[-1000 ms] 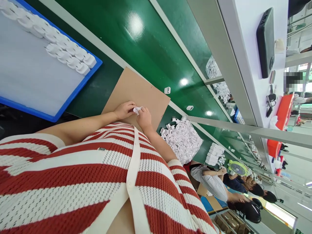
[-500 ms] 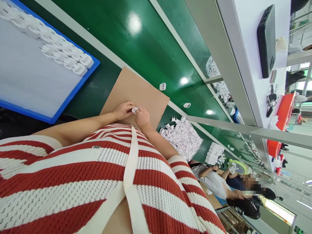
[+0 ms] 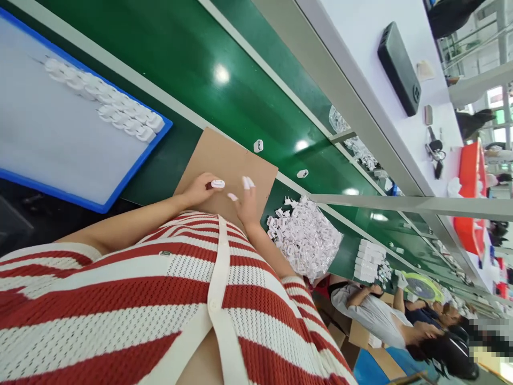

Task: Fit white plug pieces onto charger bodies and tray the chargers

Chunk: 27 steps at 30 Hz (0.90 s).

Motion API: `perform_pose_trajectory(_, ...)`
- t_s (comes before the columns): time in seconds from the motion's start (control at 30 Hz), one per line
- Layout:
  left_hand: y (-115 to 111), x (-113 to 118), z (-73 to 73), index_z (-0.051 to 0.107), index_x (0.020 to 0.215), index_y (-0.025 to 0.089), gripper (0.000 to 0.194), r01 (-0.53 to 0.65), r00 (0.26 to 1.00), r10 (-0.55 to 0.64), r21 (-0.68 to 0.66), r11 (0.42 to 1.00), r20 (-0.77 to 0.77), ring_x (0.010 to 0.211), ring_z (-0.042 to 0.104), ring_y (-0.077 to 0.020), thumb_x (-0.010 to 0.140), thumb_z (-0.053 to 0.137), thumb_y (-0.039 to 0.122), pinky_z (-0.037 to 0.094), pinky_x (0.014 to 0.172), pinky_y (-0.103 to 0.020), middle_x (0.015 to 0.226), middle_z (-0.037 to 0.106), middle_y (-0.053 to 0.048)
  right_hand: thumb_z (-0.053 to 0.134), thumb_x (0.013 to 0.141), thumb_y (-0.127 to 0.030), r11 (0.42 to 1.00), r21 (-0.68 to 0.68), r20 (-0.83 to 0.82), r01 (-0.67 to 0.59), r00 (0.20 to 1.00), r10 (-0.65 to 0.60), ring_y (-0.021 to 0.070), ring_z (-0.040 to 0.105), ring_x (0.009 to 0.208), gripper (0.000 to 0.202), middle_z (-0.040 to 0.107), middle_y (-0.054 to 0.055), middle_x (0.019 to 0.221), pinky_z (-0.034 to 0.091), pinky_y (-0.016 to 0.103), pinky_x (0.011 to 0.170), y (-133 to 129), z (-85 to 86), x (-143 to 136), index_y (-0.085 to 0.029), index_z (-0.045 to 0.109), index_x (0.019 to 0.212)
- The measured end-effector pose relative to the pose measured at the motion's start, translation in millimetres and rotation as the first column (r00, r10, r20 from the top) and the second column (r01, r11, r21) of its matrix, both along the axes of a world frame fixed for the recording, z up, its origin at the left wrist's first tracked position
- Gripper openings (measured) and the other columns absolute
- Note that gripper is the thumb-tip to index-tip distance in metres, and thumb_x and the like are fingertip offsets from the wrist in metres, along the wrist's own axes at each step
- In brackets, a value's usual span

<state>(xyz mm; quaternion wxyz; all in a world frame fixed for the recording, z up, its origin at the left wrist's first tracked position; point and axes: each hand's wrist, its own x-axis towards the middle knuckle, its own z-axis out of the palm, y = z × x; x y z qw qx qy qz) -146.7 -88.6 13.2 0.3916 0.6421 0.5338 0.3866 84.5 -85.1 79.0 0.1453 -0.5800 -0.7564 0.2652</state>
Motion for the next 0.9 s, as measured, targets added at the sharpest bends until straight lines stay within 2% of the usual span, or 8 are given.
perform_pose_trajectory(0.13,-16,-72,30.4,0.065,0.115,0.019,0.029,-0.437,0.883,0.443,0.074,0.897,-0.153,0.111,0.058,-0.0254,0.093,0.069,0.038,0.054,0.089,-0.035,0.118,0.063,-0.011,0.06,0.093,-0.034,0.931,0.067,0.341,0.36,0.868,-0.36,0.0332,0.039,0.144,0.065,0.045,0.026,0.151,0.031,0.05,0.121,-26,-7.8,64,-0.008,0.047,0.151)
perform_pose_trajectory(0.23,-20,-137,38.1,0.057,0.125,0.014,0.036,-0.768,0.584,0.779,0.156,0.622,-0.229,0.113,0.054,-0.0239,0.092,0.069,0.021,0.054,0.084,-0.033,0.128,0.055,-0.015,0.064,0.087,-0.03,0.872,0.033,0.564,0.488,0.712,-0.419,0.0429,0.045,0.135,0.059,0.05,0.03,0.143,0.035,0.058,0.111,-39,-18.3,102,-0.008,0.059,0.142)
perform_pose_trajectory(0.33,-8,-193,35.1,0.052,0.127,0.008,0.043,-0.893,0.381,0.892,0.151,0.423,-0.244,0.115,0.052,-0.022,0.086,0.065,0.002,0.053,0.091,-0.032,0.133,0.049,-0.017,0.058,0.085,-0.019,0.858,0.016,0.592,0.514,0.687,-0.422,0.0421,0.05,0.124,0.043,0.056,0.026,0.133,0.039,0.055,0.103,-44,-25.1,123,-0.012,0.071,0.125)
perform_pose_trajectory(0.5,29,-243,34.3,0.057,0.115,0.005,0.039,-0.894,0.441,0.827,-0.085,0.44,-0.348,0.101,0.05,-0.0168,0.078,0.069,0.0,0.045,0.109,-0.035,0.118,0.055,-0.008,0.05,0.085,-0.013,0.876,0.042,0.57,0.48,0.709,-0.416,0.0354,0.053,0.116,0.037,0.06,0.021,0.12,0.041,0.043,0.096,-38,-29.6,141,-0.015,0.076,0.111)
perform_pose_trajectory(0.63,43,-255,38.0,0.062,0.103,0.007,0.033,-0.841,0.539,0.766,-0.178,0.51,-0.352,0.086,0.049,-0.0162,0.071,0.069,0.0,0.047,0.106,-0.04,0.088,0.057,0.001,0.05,0.083,-0.014,0.869,0.078,0.531,0.489,0.717,-0.451,0.0324,0.056,0.109,0.035,0.062,0.016,0.112,0.043,0.039,0.088,-36,-30.6,150,-0.017,0.075,0.107)
perform_pose_trajectory(0.73,42,-257,39.8,0.062,0.105,0.008,0.043,-0.809,0.588,0.731,-0.23,0.542,-0.347,0.089,0.053,-0.0196,0.064,0.067,-0.002,0.048,0.105,-0.044,0.091,0.061,-0.001,0.046,0.081,-0.011,0.851,0.096,0.482,0.517,0.723,-0.494,0.0295,0.058,0.102,0.041,0.063,0.013,0.109,0.044,0.037,0.084,-36,-30.7,149,-0.017,0.073,0.111)
perform_pose_trajectory(0.8,41,-250,43.7,0.058,0.116,0.006,0.058,-0.851,0.524,0.766,-0.192,0.489,-0.372,0.104,0.054,-0.0247,0.059,0.065,-0.002,0.043,0.11,-0.05,0.11,0.063,-0.008,0.045,0.081,-0.011,0.834,0.098,0.439,0.543,0.728,-0.526,0.029,0.058,0.101,0.043,0.062,0.014,0.113,0.044,0.037,0.082,-36,-30.1,145,-0.016,0.071,0.114)
perform_pose_trajectory(0.9,47,-215,56.8,0.05,0.127,0.005,0.07,-0.927,0.25,0.906,0.186,0.326,-0.341,0.127,0.044,-0.0295,0.058,0.059,-0.004,0.03,0.118,-0.055,0.137,0.05,-0.018,0.045,0.08,-0.013,0.803,0.089,0.362,0.589,0.732,-0.577,0.0303,0.057,0.104,0.044,0.058,0.018,0.122,0.046,0.039,0.084,-36,-27.4,135,-0.014,0.068,0.117)
